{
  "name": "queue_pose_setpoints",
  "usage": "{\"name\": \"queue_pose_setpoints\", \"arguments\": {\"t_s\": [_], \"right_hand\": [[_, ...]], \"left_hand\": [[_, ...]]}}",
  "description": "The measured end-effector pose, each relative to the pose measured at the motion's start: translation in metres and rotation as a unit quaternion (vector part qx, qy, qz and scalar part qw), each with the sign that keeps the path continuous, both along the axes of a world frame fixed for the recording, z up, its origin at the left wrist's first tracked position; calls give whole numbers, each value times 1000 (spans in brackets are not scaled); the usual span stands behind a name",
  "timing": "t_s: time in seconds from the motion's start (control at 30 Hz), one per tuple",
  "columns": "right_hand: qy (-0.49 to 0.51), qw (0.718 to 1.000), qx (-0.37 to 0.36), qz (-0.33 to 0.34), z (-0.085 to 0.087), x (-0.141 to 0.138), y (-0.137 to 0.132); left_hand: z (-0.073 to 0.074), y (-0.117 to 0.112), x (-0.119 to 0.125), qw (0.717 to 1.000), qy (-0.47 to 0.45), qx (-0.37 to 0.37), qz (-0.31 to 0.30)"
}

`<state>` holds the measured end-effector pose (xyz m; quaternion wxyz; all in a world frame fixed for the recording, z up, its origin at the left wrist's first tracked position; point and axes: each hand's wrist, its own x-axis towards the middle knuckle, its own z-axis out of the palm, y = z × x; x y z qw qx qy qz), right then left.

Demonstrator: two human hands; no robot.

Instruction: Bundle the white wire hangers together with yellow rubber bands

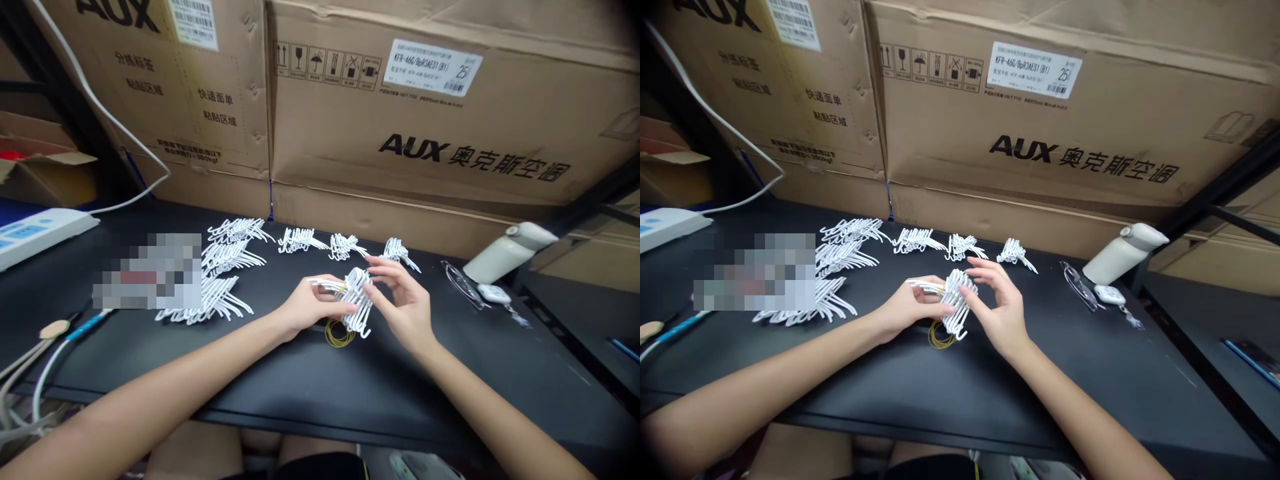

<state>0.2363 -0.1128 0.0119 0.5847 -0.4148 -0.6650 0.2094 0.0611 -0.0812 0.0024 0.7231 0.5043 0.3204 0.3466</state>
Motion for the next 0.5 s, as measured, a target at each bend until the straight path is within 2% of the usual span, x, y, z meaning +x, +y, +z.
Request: {"name": "queue_pose_setpoints", "arguments": {"t_s": [0.1, 0.23, 0.37, 0.5], "right_hand": [[-79, 994, 64, -32, 2, -3, -5], [-167, 981, 84, -55, 2, -5, -8], [-176, 978, 89, -66, 1, -4, -7], [-165, 980, 81, -74, 0, -4, -7]], "left_hand": [[-2, 0, 1, 999, 17, 32, 26], [-7, 1, 1, 995, 10, 91, 35], [-9, 3, 1, 992, 2, 122, 44], [-8, 3, 2, 994, -21, 105, 37]]}}
